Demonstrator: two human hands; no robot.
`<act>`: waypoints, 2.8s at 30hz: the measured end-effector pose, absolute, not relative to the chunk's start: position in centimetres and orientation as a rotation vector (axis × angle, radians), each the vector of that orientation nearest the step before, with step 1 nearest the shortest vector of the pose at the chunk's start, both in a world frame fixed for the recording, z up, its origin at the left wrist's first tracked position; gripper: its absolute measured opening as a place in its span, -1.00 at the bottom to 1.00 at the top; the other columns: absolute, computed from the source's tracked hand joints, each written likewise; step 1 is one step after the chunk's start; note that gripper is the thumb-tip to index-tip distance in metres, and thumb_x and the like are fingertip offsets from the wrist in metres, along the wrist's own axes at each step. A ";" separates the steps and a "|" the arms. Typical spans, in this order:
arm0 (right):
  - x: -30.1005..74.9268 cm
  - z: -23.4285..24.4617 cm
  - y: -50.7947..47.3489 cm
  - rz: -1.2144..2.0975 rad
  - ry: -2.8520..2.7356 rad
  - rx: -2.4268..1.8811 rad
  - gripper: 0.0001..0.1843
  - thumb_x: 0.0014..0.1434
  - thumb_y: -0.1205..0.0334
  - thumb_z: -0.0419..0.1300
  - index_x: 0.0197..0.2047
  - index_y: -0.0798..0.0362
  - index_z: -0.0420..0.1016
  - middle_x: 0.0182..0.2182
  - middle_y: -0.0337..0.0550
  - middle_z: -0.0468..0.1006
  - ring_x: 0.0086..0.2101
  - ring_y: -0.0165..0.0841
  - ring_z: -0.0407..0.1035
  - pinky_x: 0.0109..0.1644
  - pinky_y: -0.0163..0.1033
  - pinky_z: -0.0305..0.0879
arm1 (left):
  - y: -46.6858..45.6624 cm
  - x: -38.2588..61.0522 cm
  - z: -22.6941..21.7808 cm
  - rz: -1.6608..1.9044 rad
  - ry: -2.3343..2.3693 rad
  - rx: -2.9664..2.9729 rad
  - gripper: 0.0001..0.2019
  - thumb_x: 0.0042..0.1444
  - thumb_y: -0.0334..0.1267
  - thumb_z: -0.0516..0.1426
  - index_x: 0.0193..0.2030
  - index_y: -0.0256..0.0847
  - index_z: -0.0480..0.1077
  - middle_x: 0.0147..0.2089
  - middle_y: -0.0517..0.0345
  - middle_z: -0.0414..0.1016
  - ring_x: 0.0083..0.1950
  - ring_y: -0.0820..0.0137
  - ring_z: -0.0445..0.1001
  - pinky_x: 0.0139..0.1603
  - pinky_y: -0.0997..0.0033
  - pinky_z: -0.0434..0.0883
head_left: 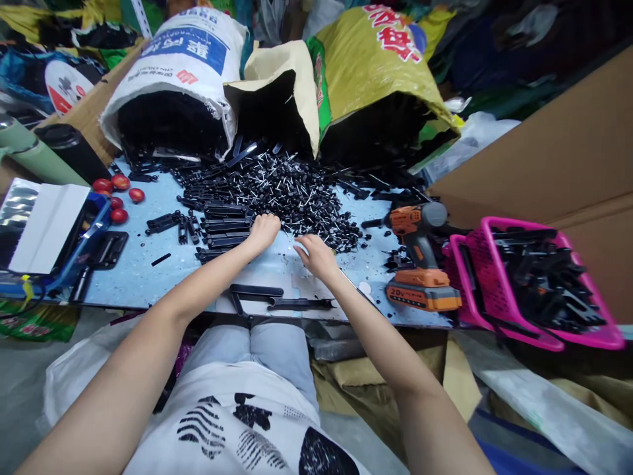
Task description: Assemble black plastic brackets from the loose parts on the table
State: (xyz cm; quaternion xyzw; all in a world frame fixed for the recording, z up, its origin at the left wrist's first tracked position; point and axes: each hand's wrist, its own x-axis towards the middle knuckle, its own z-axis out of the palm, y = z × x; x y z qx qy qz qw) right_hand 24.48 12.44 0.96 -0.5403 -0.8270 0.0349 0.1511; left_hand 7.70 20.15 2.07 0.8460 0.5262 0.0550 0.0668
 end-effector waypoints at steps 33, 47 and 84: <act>20.9 -0.7 2.9 0.521 -1.748 -1.234 -0.82 0.17 0.21 0.11 -0.26 0.00 0.53 -0.31 -0.08 0.51 -0.31 -0.35 0.43 -0.19 -0.19 0.40 | 2.1 -5.1 -1.3 0.965 1.581 1.954 -0.81 0.25 -0.28 -0.07 -0.10 -0.23 0.30 -0.19 0.02 0.49 -0.14 0.32 0.49 -0.09 0.33 0.40; 21.0 -2.0 2.0 0.315 -1.807 -1.047 -0.81 0.14 0.37 0.16 -0.18 0.02 0.52 -0.30 -0.08 0.50 -0.28 -0.36 0.44 -0.21 -0.21 0.42 | 2.2 -5.1 -0.5 0.832 1.634 2.236 -0.80 0.27 -0.29 -0.08 -0.10 -0.23 0.33 -0.19 -0.01 0.50 -0.15 0.26 0.47 -0.11 0.24 0.38; 12.0 -5.3 -1.8 -0.101 -2.208 -1.310 -0.78 0.13 0.11 0.16 -0.41 0.09 0.48 -0.45 -0.06 0.44 -0.32 -0.26 0.24 -0.26 -0.14 -0.01 | 3.6 1.5 1.0 0.683 1.116 1.992 -0.54 0.30 -0.06 -0.17 0.19 -0.26 0.23 0.16 -0.09 0.37 0.19 0.27 0.33 0.20 0.20 0.26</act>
